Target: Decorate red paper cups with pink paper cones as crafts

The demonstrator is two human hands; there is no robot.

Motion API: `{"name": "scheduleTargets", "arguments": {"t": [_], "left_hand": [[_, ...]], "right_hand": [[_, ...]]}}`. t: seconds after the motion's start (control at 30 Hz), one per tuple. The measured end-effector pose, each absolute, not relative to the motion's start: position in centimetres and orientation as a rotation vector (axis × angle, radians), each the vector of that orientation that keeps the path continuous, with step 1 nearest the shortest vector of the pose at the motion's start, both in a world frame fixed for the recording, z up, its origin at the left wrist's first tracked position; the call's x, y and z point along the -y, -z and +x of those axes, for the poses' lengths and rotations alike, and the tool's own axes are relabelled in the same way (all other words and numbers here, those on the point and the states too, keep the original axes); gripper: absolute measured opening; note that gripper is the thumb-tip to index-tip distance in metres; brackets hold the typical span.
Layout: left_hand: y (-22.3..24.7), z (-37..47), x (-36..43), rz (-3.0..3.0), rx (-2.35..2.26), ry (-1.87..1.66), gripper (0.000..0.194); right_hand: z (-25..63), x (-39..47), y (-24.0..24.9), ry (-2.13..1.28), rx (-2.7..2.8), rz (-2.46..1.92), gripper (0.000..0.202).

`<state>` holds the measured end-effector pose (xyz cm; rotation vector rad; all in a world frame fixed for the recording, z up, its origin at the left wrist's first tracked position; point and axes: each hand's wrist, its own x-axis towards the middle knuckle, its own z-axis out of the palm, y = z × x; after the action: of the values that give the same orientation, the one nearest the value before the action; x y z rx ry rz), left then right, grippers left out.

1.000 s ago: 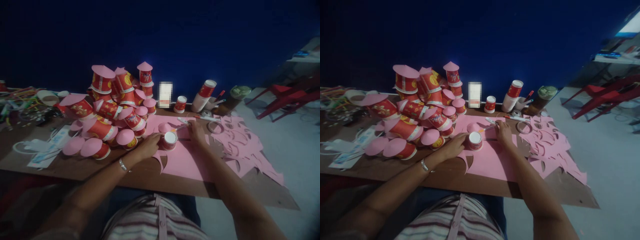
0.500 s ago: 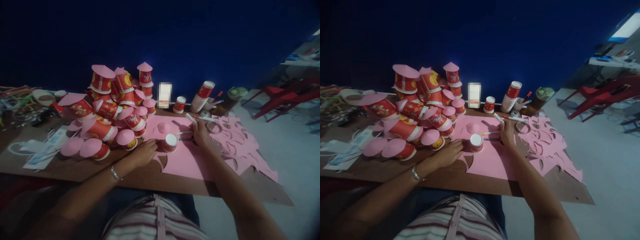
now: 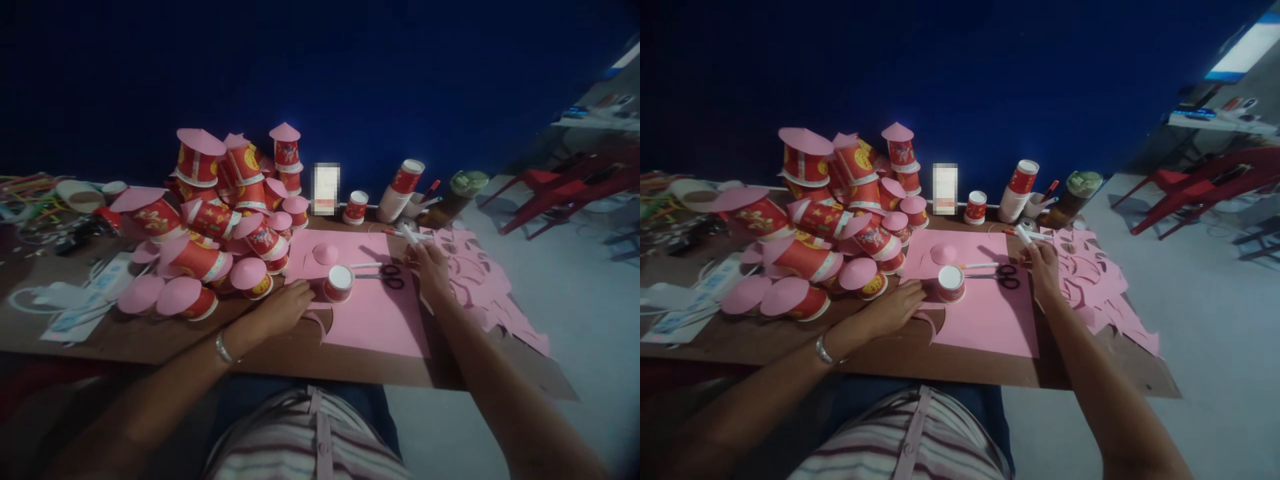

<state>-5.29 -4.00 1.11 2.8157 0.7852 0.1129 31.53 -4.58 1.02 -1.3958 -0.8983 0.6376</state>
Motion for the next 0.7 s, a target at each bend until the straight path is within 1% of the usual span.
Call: {"name": "scheduleTargets", "arguments": {"t": [0.07, 0.13, 0.27, 0.33, 0.43, 0.57, 0.7], "left_hand": [[-1.2, -5.4, 4.5, 2.816, -0.768, -0.125, 0.027], [-1.2, -5.6, 4.7, 2.812, -0.836, -0.162, 0.035], [-1.7, -5.7, 4.4, 2.834, -1.238, -0.209, 0.054], [-2.1, -5.5, 4.1, 2.859, -1.4, -0.138, 0.057], [-3.0, -4.8, 3.8, 2.884, -1.556, 0.021, 0.052], [-3.8, -4.2, 3.6, 2.862, -1.543, 0.185, 0.033], [-3.8, -4.2, 3.3, 2.872, -1.534, 0.242, 0.03]], "right_hand": [[31.2, 4.7, -0.8, -0.613, 0.944, -1.443, 0.033], [30.7, 4.5, -0.5, -0.605, 0.998, -1.471, 0.034], [29.5, 3.8, -0.3, -0.671, 1.053, -1.456, 0.035], [28.9, 3.5, -0.3, -0.705, 1.074, -1.446, 0.036], [28.2, 3.6, -0.4, -0.735, 1.097, -1.44, 0.038], [27.8, 4.2, -0.7, -0.754, 1.1, -1.452, 0.04], [27.7, 4.6, -0.9, -0.765, 1.089, -1.456, 0.042]]}}
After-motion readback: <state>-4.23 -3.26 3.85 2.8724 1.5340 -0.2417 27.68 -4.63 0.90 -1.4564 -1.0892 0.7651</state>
